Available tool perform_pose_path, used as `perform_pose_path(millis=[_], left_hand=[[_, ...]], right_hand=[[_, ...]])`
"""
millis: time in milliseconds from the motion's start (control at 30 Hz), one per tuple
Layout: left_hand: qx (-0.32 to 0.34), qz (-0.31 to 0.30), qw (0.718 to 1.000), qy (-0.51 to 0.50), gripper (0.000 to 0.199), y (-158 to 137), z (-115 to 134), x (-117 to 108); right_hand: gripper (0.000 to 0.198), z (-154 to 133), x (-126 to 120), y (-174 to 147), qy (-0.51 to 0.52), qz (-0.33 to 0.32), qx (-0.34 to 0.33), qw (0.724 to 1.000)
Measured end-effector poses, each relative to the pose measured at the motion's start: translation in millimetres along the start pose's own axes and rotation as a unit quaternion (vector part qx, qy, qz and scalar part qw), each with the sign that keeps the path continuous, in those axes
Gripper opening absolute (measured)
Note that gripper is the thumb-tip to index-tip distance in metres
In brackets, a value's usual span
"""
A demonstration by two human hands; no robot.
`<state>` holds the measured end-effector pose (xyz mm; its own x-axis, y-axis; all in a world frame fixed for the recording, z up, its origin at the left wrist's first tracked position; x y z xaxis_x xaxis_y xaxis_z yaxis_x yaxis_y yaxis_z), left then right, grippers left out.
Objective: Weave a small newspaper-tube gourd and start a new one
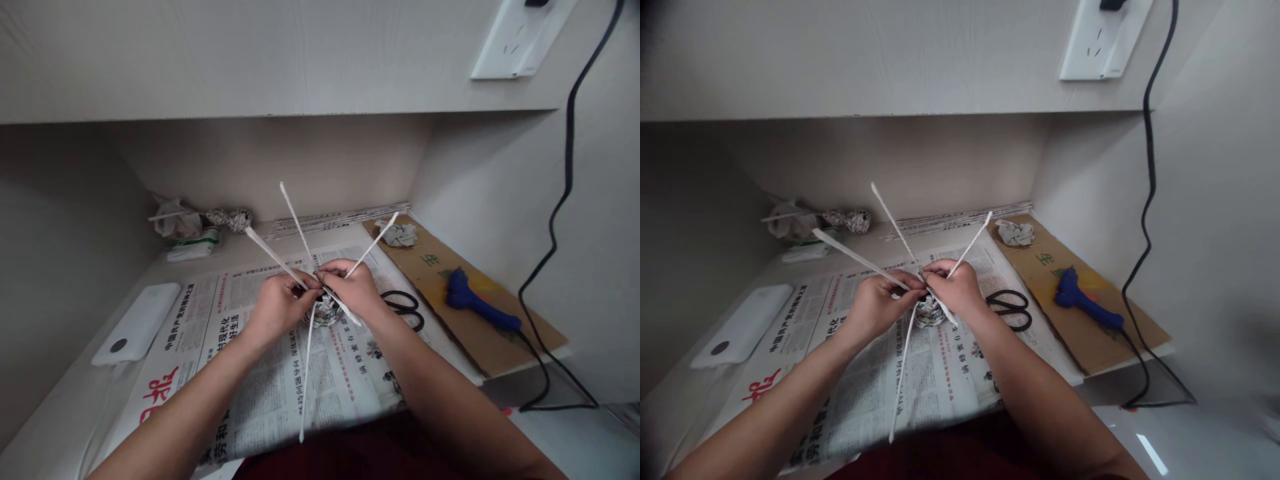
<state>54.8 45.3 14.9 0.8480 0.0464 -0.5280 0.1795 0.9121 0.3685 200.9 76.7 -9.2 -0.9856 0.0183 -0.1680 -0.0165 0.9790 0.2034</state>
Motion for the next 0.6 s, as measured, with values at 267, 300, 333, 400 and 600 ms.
perform_pose_path(millis=[267,300,333,400,600], left_hand=[[-0.037,-0.002,0.999,-0.005,0.004,1.7,-5.4,4.2],[-0.037,0.007,0.999,-0.001,0.004,1.8,-4.4,4.4],[-0.038,0.013,0.999,-0.001,0.004,1.8,-3.4,4.8],[-0.045,0.018,0.999,-0.017,0.005,1.3,-2.3,5.7],[-0.089,0.016,0.993,-0.073,0.012,0.1,-7.4,8.7]], right_hand=[[0.015,5.7,3.6,-1.5,0.094,-0.010,0.069,0.993],[0.015,6.5,3.3,-1.3,0.104,-0.010,0.079,0.991],[0.016,7.4,3.1,-1.0,0.113,-0.011,0.091,0.989],[0.017,9.2,3.4,-0.9,0.135,-0.015,0.120,0.984],[0.017,9.2,6.7,-3.6,0.177,-0.017,0.159,0.971]])
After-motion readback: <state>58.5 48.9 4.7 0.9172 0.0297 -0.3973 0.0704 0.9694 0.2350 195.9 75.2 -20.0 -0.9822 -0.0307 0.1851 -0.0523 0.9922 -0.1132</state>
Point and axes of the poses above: each hand's wrist, its own y-axis towards the middle knuckle, its own x-axis out of the palm, z = x × y, the point moved 6 cm from there along y, towards the middle knuckle
